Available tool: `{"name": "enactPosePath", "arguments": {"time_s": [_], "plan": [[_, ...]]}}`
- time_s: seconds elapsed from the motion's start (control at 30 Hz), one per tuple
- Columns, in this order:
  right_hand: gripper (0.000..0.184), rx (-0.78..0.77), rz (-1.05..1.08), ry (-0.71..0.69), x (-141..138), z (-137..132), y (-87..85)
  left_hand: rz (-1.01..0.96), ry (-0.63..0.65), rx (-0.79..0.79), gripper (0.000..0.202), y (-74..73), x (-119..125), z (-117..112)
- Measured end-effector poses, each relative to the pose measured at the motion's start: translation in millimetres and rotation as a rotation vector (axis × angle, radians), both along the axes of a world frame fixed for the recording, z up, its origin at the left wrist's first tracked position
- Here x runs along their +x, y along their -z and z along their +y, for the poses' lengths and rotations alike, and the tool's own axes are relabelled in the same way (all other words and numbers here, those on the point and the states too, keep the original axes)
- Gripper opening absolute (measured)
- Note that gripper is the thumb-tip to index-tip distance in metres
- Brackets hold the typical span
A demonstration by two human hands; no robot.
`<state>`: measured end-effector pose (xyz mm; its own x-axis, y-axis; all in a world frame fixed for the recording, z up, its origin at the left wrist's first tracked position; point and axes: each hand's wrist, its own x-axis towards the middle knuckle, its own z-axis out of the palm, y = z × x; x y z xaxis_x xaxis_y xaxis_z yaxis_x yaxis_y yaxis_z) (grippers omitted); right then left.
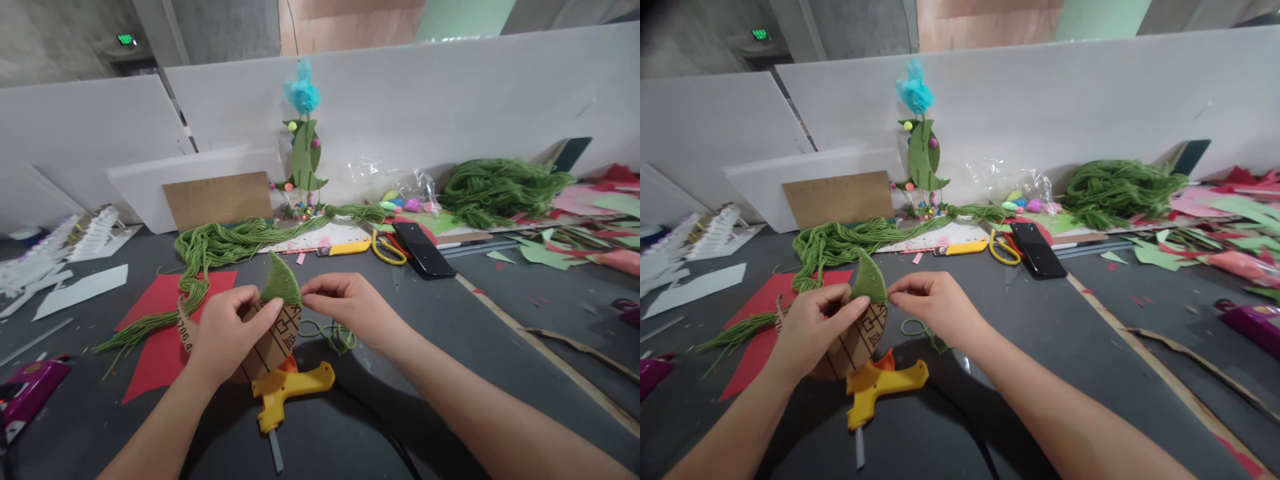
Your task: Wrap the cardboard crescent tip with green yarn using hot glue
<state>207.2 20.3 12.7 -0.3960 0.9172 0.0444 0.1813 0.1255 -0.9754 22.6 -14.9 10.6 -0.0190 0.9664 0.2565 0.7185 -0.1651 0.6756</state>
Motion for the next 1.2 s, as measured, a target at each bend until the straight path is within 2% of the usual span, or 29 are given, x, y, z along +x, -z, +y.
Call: {"name": "enactPosePath", "arguments": {"time_s": [0.17, 0.33, 0.43, 0.6, 0.7, 0.8, 0.9, 1.03, 1.13, 1.2], "plan": [[0.012, -0.001, 0.009, -0.005, -0.8, -1.9, -1.1, 0.004, -0.002, -0.022, 0.042, 0.6, 0.5, -0.2], [0.008, -0.034, 0.051, 0.017, -1.4, -3.6, -2.6, -0.153, 0.085, -0.072, 0.04, 1.1, -1.4, 0.5], [0.008, -0.121, 0.132, -0.024, -0.9, -4.6, -4.6, -0.312, 0.172, -0.186, 0.035, 2.0, -2.3, 1.0], [0.02, -0.308, 0.364, -0.132, -1.2, -9.3, -8.8, -0.749, 0.316, -0.402, 0.016, 0.8, 3.3, -3.7], [0.029, -0.391, 0.518, -0.183, -2.7, -14.7, -9.9, -0.951, 0.344, -0.549, 0.016, -3.3, 9.4, -10.2], [0.034, -0.44, 0.561, -0.272, -3.8, -19.1, -9.6, -1.068, 0.422, -0.585, 0.02, -7.0, 13.7, -15.7], [0.03, -0.391, 0.559, -0.318, -4.7, -22.4, -9.9, -1.066, 0.474, -0.556, 0.028, -7.7, 14.5, -16.8], [0.021, -0.25, 0.561, -0.188, -7.5, -26.9, -13.1, -0.942, 0.373, -0.411, 0.026, -7.4, 12.8, -15.4], [0.019, -0.151, 0.578, -0.05, -8.8, -28.2, -16.3, -0.77, 0.304, -0.153, 0.024, -8.4, 12.4, -20.3], [0.02, -0.102, 0.596, 0.041, -7.9, -27.0, -18.4, -0.581, 0.342, 0.067, 0.028, -9.0, 12.8, -26.7]]}}
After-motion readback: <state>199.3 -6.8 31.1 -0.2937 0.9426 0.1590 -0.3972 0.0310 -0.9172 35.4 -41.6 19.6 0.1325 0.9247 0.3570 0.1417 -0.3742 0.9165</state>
